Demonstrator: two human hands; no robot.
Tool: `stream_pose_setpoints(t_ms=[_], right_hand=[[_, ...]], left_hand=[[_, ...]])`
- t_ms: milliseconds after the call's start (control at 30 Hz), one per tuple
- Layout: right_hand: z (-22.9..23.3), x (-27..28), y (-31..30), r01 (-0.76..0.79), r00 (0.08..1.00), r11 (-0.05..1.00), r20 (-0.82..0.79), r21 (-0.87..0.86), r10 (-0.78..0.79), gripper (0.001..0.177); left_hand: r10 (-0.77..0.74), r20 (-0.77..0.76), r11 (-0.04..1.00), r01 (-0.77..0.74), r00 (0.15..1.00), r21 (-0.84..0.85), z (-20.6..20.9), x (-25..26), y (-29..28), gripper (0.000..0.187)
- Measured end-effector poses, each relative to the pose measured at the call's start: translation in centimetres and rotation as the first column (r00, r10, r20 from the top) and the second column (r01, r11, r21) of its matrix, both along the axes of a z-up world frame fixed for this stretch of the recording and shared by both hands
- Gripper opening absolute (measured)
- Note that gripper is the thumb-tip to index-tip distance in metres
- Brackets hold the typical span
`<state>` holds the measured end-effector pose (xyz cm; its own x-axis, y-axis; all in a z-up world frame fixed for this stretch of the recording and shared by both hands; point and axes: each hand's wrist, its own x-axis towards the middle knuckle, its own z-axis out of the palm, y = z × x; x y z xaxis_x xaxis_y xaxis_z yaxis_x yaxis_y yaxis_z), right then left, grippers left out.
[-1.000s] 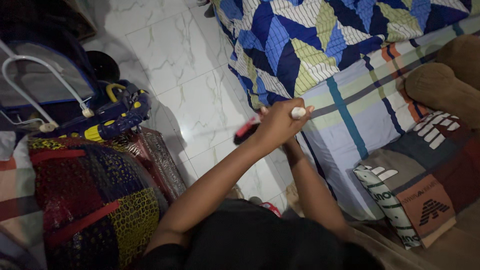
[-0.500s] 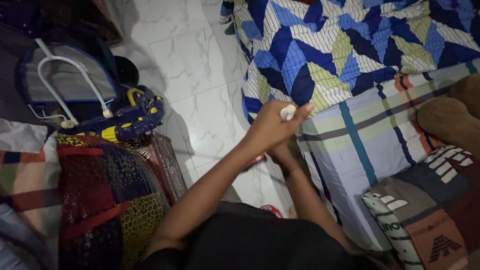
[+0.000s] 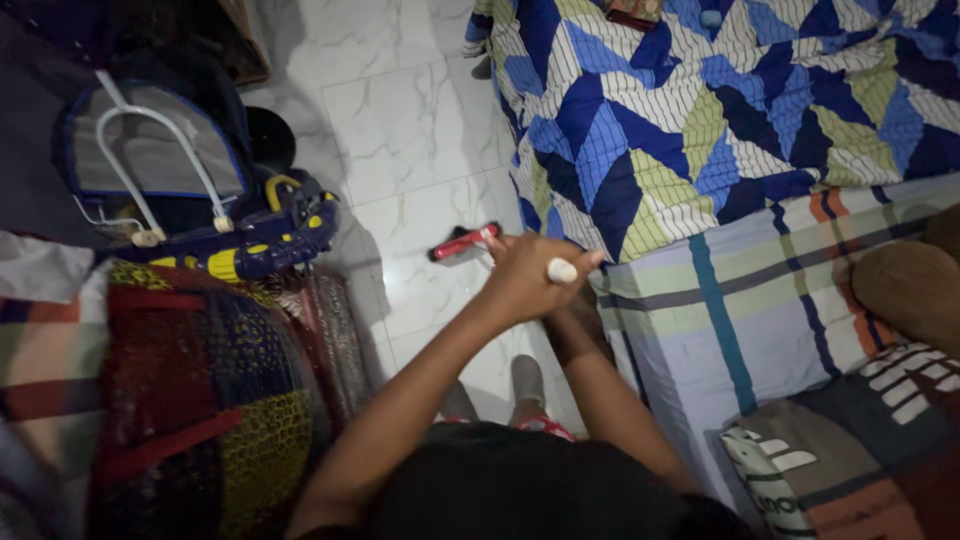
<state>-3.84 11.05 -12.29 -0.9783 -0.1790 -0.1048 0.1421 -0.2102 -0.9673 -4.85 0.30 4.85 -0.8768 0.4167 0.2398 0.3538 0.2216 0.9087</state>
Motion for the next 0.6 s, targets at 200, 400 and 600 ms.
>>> stream_pose_setpoints(t_ms=[200,400,600], right_hand=[[6.4,0.3,3.3,-0.103,0.991,0.994,0.078,-0.036,0.105,0.039],[4.7,1.3,7.7,-0.016,0.994,0.772,-0.072,0.636,0.08,0.052],[-4.5,-0.5,12.2,-0.063,0.992,0.99,-0.096,0.127,0.075,0.042]], left_hand=[[0.045,0.144,0.986,-0.067,0.989,0.152,6.2,-0.6,1.6,0.055],[0.023,0.367,0.986,-0.082,0.93,0.145,4.3,-2.7,5.4,0.058],[-0.025,0.231,0.983,-0.019,0.973,0.184,-0.4,-3.3,9.7,0.047]])
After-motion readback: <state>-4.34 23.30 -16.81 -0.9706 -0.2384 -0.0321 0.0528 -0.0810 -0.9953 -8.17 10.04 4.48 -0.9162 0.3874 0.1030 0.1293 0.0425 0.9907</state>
